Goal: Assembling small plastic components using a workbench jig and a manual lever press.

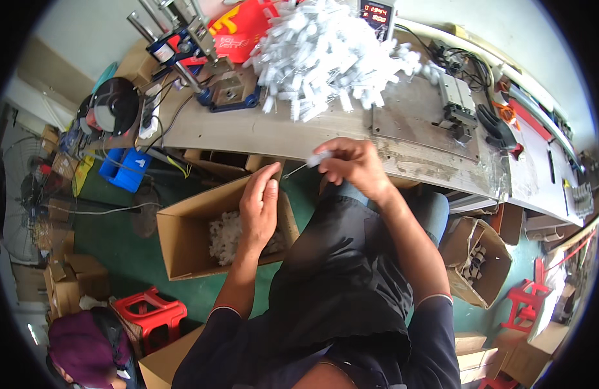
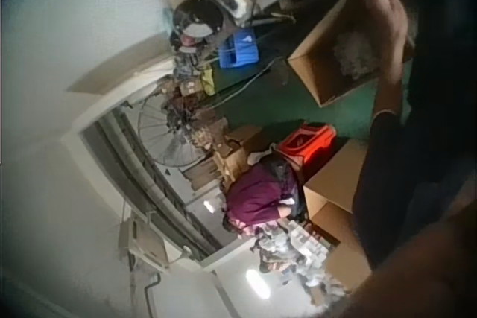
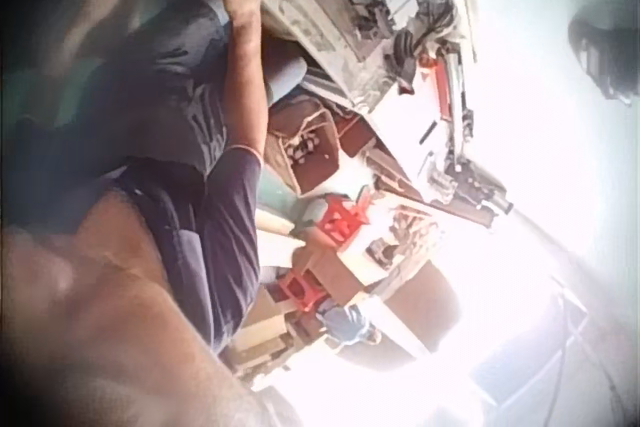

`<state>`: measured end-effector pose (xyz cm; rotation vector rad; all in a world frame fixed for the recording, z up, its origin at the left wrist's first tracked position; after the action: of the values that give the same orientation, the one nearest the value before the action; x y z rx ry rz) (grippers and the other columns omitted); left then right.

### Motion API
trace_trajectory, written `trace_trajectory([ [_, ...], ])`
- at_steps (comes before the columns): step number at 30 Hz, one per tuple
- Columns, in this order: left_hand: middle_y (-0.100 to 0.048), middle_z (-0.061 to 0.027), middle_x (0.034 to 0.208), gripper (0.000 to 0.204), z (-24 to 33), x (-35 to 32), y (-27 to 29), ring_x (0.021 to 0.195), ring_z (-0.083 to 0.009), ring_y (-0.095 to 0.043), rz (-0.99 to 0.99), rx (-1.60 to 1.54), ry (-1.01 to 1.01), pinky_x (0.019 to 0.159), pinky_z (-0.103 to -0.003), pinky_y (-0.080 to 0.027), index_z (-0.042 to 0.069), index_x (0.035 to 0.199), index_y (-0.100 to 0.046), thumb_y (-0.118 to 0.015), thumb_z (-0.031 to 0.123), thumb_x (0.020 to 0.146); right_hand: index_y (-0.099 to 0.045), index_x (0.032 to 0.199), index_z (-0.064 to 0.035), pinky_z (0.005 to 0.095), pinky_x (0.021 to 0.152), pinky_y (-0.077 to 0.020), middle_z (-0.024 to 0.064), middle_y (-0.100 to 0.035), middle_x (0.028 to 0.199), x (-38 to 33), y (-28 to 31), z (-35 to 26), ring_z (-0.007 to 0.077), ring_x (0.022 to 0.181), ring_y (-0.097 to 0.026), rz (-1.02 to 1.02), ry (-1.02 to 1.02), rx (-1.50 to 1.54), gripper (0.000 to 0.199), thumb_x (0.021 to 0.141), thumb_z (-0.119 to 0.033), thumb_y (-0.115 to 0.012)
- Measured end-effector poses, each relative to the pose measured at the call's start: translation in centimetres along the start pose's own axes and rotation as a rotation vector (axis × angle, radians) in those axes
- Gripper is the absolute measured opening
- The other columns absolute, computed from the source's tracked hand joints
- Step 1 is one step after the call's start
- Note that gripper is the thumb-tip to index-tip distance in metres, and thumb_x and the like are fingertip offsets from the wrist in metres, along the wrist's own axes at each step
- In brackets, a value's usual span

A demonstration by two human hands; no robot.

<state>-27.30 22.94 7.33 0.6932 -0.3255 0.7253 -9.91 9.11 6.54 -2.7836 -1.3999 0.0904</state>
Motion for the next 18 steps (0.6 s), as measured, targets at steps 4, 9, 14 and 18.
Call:
trace_trajectory([
  [4, -0.071, -0.0121, 0.106, 0.026, 0.7, 1.1, -4.0, 0.092, -0.024, -0.07, -0.189, -0.213, 0.136, 0.081, -0.035, -0.056, 0.002, 0.128, -0.064, -0.058, 0.012, 0.105, -0.072, 0.115, 0.0006, 0.0229, 0.06, -0.0529, 0.0041, -0.071, 0.081, 1.1, -0.9, 0.0, 0.0077, 0.066, -0.064, -0.04, 0.033, -0.019, 0.024, 0.092, 0.001, -0.068],
  [9, -0.067, -0.0036, 0.082, 0.029, -0.2, 2.0, -5.9, 0.072, -0.0098, -0.064, -0.277, -0.503, 0.443, 0.064, -0.026, -0.054, 0.0, 0.13, -0.064, -0.055, 0.016, 0.107, -0.072, 0.12, 0.0006, 0.0223, 0.058, -0.0521, 0.0034, -0.07, 0.081, 2.2, -1.9, 0.2, 0.0057, 0.065, -0.062, -0.074, -0.007, -0.114, 0.029, 0.091, 0.001, -0.067],
  [14, -0.062, 0.0, 0.073, 0.025, -2.8, 3.3, -5.2, 0.06, -0.0057, -0.057, -0.241, -0.472, 0.461, 0.053, -0.022, -0.046, 0.001, 0.123, -0.066, -0.054, 0.016, 0.108, -0.065, 0.131, 0.0, 0.0232, 0.057, -0.0517, 0.0025, -0.068, 0.08, 4.2, -3.2, 0.3, 0.0068, 0.067, -0.06, -0.149, 0.01, -0.125, 0.041, 0.091, -0.001, -0.068],
  [18, -0.065, -0.0012, 0.078, 0.024, -8.8, 4.9, -2.8, 0.06, -0.0065, -0.058, -0.109, -0.601, 0.634, 0.049, -0.02, -0.044, 0.001, 0.114, -0.068, -0.052, 0.019, 0.108, -0.057, 0.14, -0.0018, 0.0256, 0.06, -0.0515, 0.0034, -0.069, 0.084, 6.1, -2.3, -2.3, 0.0066, 0.069, -0.06, -0.094, 0.036, -0.252, 0.049, 0.092, -0.004, -0.069],
])
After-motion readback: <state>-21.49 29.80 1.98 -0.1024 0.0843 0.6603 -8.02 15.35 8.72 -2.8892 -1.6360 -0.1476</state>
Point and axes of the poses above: each hand's wrist, its own x-axis towards the middle knuckle, its own y-axis out of the back of the hand, z = x × y, the point moved 8 cm from there along x, towards the middle knuckle
